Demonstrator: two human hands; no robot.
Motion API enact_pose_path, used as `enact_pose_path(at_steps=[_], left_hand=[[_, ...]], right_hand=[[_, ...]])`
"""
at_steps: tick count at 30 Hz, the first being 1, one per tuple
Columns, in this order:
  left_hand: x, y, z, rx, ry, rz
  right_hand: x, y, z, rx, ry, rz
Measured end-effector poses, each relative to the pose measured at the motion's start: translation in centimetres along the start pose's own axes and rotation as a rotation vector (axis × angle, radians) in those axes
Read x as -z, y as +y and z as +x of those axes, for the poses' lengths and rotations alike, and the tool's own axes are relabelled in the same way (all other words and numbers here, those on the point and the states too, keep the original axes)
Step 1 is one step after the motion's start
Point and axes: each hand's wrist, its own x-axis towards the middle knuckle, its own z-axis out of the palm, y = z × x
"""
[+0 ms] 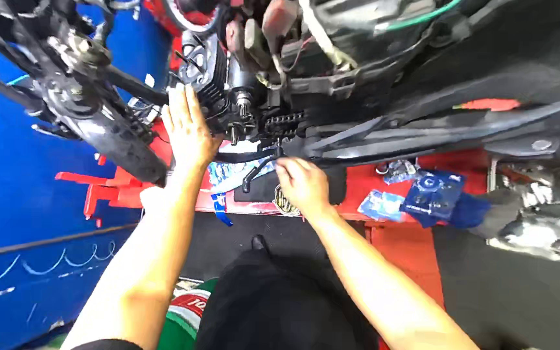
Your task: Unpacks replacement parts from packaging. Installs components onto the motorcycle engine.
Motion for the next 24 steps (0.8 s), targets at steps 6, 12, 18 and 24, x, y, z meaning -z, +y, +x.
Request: enact_pose_path(at_steps=[6, 12, 18, 24], left_hand=[[-4.9, -0.9, 0.2, 0.177, 0.079, -0.083], [-6.7, -1.8, 1.6, 0.183, 0.076, -0.252], [-6.9, -1.2, 2.1, 0.266, -0.088, -0.176], [-6.5, -0.8, 2.5, 0.331, -0.153, -0.194]], right_hand=[[-9.3, -4.1, 9.7, -0.202, 0.037, -0.107], [-11.6, -4.5, 12.1, -0.136, 0.040, -0.300], [-12.0, -3.5, 12.2, -0.026, 0.057, -0.370], [-12.2, -3.5, 12.8, -0.012, 0.092, -0.393]])
